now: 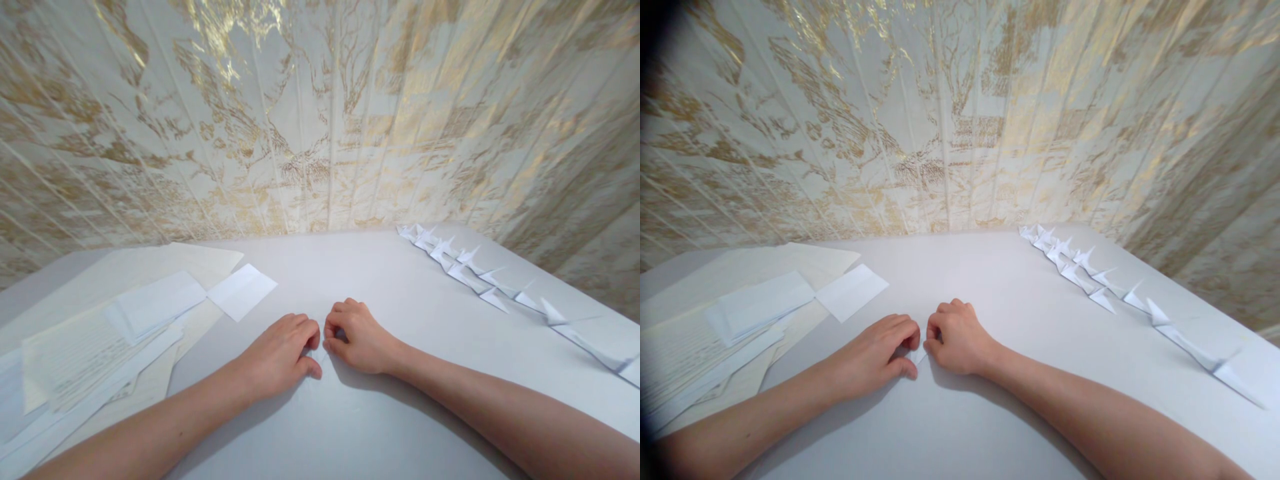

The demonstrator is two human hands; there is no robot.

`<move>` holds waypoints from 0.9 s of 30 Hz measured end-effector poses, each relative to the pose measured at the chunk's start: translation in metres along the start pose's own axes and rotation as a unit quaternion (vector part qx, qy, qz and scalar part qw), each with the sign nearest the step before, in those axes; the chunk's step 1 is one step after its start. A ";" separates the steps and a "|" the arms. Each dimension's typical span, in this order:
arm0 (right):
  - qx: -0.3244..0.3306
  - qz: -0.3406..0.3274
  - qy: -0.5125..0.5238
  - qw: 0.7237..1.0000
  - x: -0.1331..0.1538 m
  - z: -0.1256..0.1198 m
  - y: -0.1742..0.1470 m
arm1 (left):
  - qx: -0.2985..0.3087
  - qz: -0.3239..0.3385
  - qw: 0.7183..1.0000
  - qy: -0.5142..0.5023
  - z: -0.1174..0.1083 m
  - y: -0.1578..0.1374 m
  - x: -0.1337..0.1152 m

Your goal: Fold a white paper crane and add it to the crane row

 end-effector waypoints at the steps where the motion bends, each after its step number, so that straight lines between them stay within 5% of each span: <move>1: -0.003 0.000 -0.007 1.000 0.000 0.000 0.000 | 0.000 0.001 1.000 -0.001 0.000 0.000 0.000; 18: -0.004 -0.003 -0.022 1.000 -0.003 0.000 0.000 | 0.007 0.047 0.999 -0.001 0.005 -0.001 0.003; 27: -0.019 -0.013 -0.019 1.000 -0.003 0.002 -0.001 | 0.009 -0.010 0.999 -0.040 -0.001 0.004 0.003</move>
Point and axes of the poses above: each hand's wrist, its own y-axis towards the middle knuckle, its own z-axis out of the palm, x = y × z, the point moved 4 cm from there along y, towards the middle knuckle, and after that the axes turned 1 degree about -z, right-handed, at the moved point
